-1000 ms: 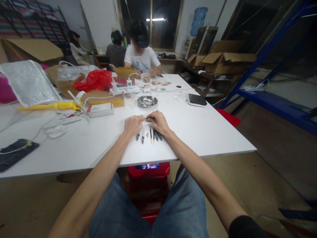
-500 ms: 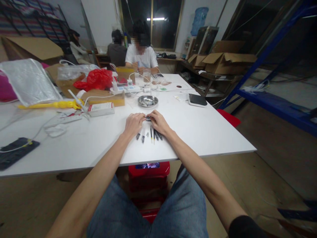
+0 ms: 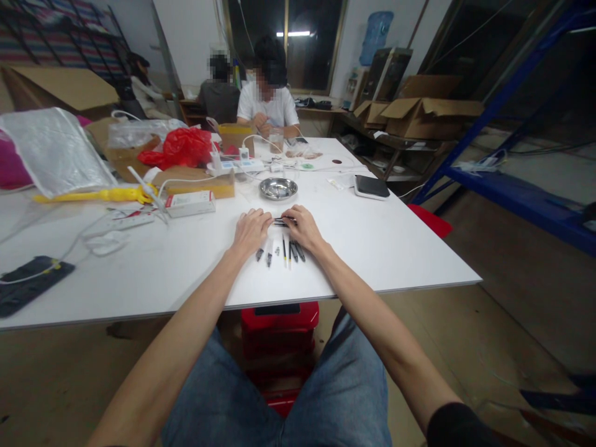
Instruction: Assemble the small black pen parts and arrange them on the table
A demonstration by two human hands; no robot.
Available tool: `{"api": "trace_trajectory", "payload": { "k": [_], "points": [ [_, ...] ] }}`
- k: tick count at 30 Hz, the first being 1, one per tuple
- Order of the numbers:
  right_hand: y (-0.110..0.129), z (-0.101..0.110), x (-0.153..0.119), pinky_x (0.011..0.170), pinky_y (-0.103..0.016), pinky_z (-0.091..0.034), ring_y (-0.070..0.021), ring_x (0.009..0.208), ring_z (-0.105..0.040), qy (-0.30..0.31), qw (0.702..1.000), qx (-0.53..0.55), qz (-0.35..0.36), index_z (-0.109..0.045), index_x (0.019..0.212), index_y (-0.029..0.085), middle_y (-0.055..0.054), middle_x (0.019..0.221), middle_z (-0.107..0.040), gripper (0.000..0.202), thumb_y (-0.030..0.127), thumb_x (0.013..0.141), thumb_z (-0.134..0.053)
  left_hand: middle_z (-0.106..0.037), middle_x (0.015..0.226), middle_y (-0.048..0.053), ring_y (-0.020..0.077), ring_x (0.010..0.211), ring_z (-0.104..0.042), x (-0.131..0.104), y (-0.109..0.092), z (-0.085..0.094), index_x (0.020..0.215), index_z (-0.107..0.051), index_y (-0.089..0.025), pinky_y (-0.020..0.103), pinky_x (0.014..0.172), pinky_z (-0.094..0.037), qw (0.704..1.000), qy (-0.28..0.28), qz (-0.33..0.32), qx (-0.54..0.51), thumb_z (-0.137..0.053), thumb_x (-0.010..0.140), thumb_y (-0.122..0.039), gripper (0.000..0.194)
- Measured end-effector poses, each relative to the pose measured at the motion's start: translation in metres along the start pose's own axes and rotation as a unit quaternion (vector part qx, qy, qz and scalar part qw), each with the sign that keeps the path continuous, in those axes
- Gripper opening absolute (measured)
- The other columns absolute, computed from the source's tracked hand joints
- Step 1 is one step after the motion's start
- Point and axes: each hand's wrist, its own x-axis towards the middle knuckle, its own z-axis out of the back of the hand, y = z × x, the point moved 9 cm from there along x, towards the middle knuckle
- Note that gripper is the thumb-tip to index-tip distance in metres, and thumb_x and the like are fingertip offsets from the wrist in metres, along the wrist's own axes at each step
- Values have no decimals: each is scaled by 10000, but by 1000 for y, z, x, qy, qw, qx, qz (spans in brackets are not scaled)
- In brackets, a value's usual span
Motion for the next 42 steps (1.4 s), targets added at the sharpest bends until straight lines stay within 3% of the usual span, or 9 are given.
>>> {"api": "trace_trajectory", "payload": {
  "k": [14,20,25,30,38,42],
  "points": [
    [-14,27,-2,791,-318,-431,-200,815,-562,-54,995,75,-33,-635,873,189,-57,875,-626,137,205,918,-506,-683,982,88,280,1029,-566,-2,20,7,920,-671,-235,413,867,-379,999,-30,45,-6,-391,1043,-301,313],
    [-8,15,-3,653,-279,-338,-146,648,-461,13,993,102,-65,-659,859,189,19,680,-551,283,379,991,-498,-683,979,83,277,1033,-570,-2,21,8,921,-665,-235,408,877,-386,997,-38,59,-16,-407,1038,-295,289],
    [-2,2,-2,703,-287,-402,-162,698,-550,81,979,182,-43,-722,799,157,-21,730,-667,302,382,941,-580,-689,990,79,276,1043,-575,-3,23,7,928,-661,-240,404,880,-391,997,-36,66,-22,-426,1035,-295,264],
    [0,1,-1,857,-329,-473,-215,882,-671,100,956,272,-52,-766,864,144,-82,912,-771,164,269,825,-669,-698,976,75,275,1023,-583,-3,22,7,903,-658,-233,398,856,-388,997,-30,67,-28,-432,1032,-280,264],
    [0,-7,-3,696,-277,-436,-147,683,-585,108,924,357,-82,-661,821,144,-8,716,-669,189,295,742,-741,-699,973,81,276,1017,-587,-1,24,3,901,-666,-225,398,836,-380,997,-26,73,-28,-448,1025,-273,255],
    [-1,-9,-4,711,-288,-430,-153,690,-567,119,932,331,-89,-690,742,134,-15,687,-662,241,354,712,-784,-696,954,77,272,1007,-588,-2,26,2,884,-659,-228,389,830,-379,996,-35,73,-34,-457,1020,-271,248]
  ]
}}
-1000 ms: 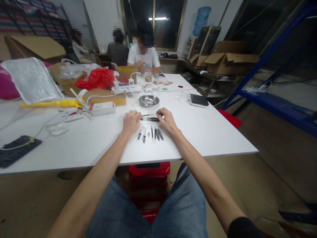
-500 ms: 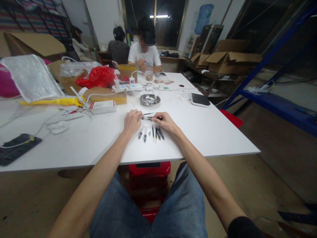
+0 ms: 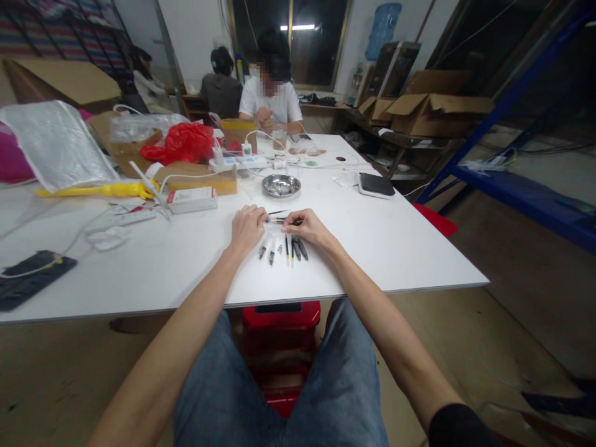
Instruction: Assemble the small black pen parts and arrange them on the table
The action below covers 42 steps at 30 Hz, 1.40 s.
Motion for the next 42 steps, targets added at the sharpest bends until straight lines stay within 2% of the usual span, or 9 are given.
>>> {"api": "trace_trajectory", "payload": {
  "k": [5,8,13,22,30,42],
  "points": [
    [1,0,0,778,-306,-454,-181,772,-615,8,1000,-11,10,-742,777,122,-49,765,-717,235,356,752,-751,-697,959,79,271,1009,-587,0,-1,-1,887,-663,-225,388,836,-383,1000,4,-4,0,-462,1018,-270,244],
    [3,0,-1,806,-306,-459,-188,815,-634,5,1000,-3,16,-738,813,120,-61,824,-733,227,330,730,-762,-698,961,77,271,1009,-586,-1,-1,-1,894,-665,-225,389,837,-387,1000,5,-5,4,-463,1017,-271,242],
    [2,-3,0,732,-276,-430,-149,720,-567,11,1000,10,6,-684,760,136,-11,730,-669,219,311,687,-793,-702,962,76,271,1008,-590,-1,-1,-1,891,-664,-224,388,830,-389,1000,13,-2,12,-460,1020,-274,246],
    [3,-9,-2,715,-280,-387,-131,693,-501,43,999,-18,-10,-712,761,119,0,706,-626,223,333,739,-770,-701,955,82,269,995,-590,0,-2,-1,849,-653,-224,382,813,-390,1000,23,2,6,-458,1014,-265,258],
    [10,-1,-2,797,-301,-416,-175,839,-576,15,998,-48,28,-743,786,131,-43,856,-661,222,337,742,-815,-701,959,80,268,1001,-584,0,-2,-2,852,-655,-229,380,824,-396,1000,26,1,3,-458,1011,-269,256],
    [8,-18,-2,786,-282,-435,-158,765,-570,84,993,-75,26,-769,767,128,-18,775,-629,179,289,760,-847,-699,953,84,271,998,-587,0,2,-1,841,-657,-237,387,817,-411,1000,16,14,-7,-462,1006,-269,258]
  ]
}}
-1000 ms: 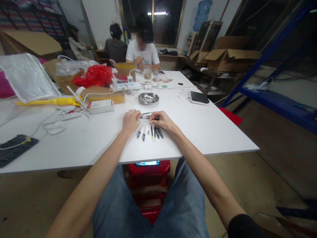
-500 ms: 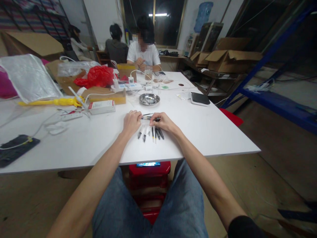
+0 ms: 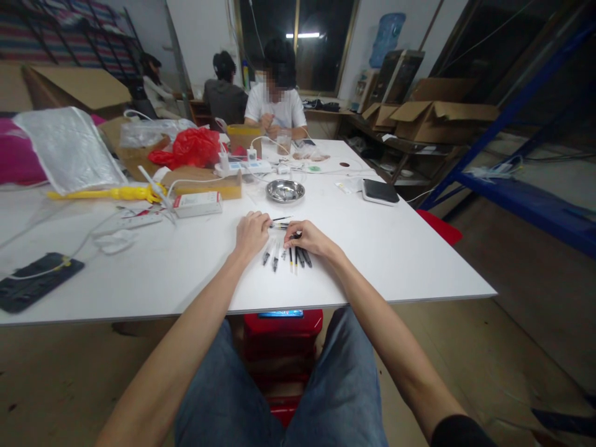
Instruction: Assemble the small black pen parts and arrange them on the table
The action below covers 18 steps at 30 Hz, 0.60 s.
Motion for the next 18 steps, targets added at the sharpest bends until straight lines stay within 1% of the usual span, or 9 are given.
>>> {"api": "trace_trajectory", "payload": {
  "k": [3,8,12,18],
  "points": [
    [0,-4,0,763,-274,-433,-152,744,-559,8,1000,-14,-12,-773,768,128,-17,767,-634,142,248,763,-847,-700,958,84,272,1005,-588,1,0,0,844,-662,-239,389,824,-413,1000,2,5,-4,-467,1006,-272,255],
    [0,-7,-1,735,-276,-433,-152,729,-566,26,999,-31,-14,-779,766,125,-25,761,-654,98,196,753,-845,-702,961,84,273,1015,-586,3,-2,-2,859,-667,-238,391,840,-412,1000,15,2,0,-469,1004,-262,247],
    [-2,-6,-2,714,-283,-440,-145,702,-568,41,999,-24,-24,-788,801,108,-33,765,-668,134,225,759,-839,-704,967,87,275,1015,-586,3,-4,-3,863,-666,-231,395,848,-410,1000,20,-2,6,-463,1007,-265,252],
    [-4,-12,-4,732,-293,-450,-151,717,-579,70,996,-39,-32,-800,806,110,-51,769,-690,154,254,761,-831,-713,967,77,273,1013,-593,0,-2,0,857,-656,-236,395,832,-416,1000,5,7,2,-470,1006,-264,240]
  ]
}}
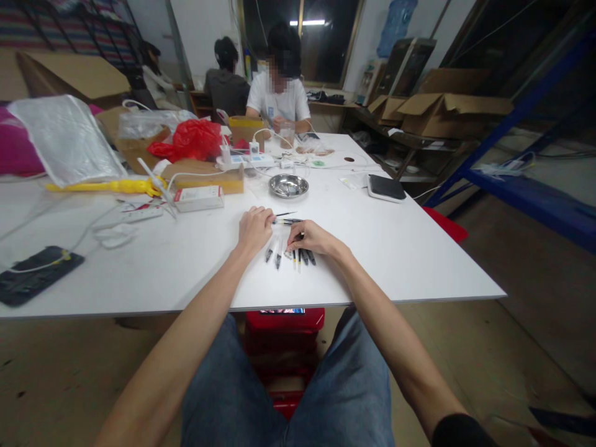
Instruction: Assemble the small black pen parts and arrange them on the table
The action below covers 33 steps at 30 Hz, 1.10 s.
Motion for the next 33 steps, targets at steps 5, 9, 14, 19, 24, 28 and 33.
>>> {"api": "trace_trajectory", "payload": {
  "k": [5,9,14,19,24,28,33],
  "points": [
    [-8,20,-2,700,-278,-430,-144,691,-572,-80,997,-16,-17,-770,793,116,-40,741,-701,125,241,797,-762,-717,951,71,269,997,-602,-2,1,4,843,-646,-239,394,824,-421,1000,-9,5,-9,-474,1005,-262,238],
    [-24,50,-14,691,-266,-403,-136,685,-552,-173,974,-116,-93,-768,866,130,-35,750,-695,106,177,831,-679,-718,955,72,258,993,-616,-3,-1,4,855,-642,-241,378,809,-424,1000,-8,6,-13,-464,1009,-260,236],
    [-37,60,-28,651,-268,-381,-137,628,-534,-154,944,-207,-203,-763,841,155,-46,724,-681,122,104,797,-662,-734,975,62,237,953,-650,-4,0,3,874,-629,-239,346,732,-397,1000,-2,21,-23,-438,1027,-286,249],
    [-29,52,-30,604,-264,-398,-114,558,-536,-110,952,-193,-209,-737,812,166,-40,737,-692,128,69,755,-676,-754,974,56,235,910,-674,-5,-1,4,882,-631,-236,343,703,-371,999,-2,33,-18,-431,1038,-308,263],
    [-26,43,-31,540,-267,-422,-100,435,-523,-79,965,-131,-214,-711,806,159,-14,620,-668,51,119,795,-681,-758,979,67,237,905,-678,-5,-2,4,910,-648,-233,337,709,-379,999,6,36,-9,-430,1041,-316,267],
    [-20,41,-29,543,-276,-407,-105,431,-526,-77,972,-117,-190,-720,796,161,-11,588,-658,92,205,856,-666,-755,965,68,238,911,-678,-5,-3,4,911,-644,-232,338,723,-387,999,4,31,-15,-421,1045,-318,274],
    [-16,47,-29,612,-289,-390,-123,498,-527,-80,963,-170,-195,-731,747,166,-26,563,-647,210,231,914,-621,-754,974,63,234,913,-678,-5,-4,5,900,-629,-231,338,735,-385,999,-4,21,-31,-424,1043,-304,261]
  ]
}}
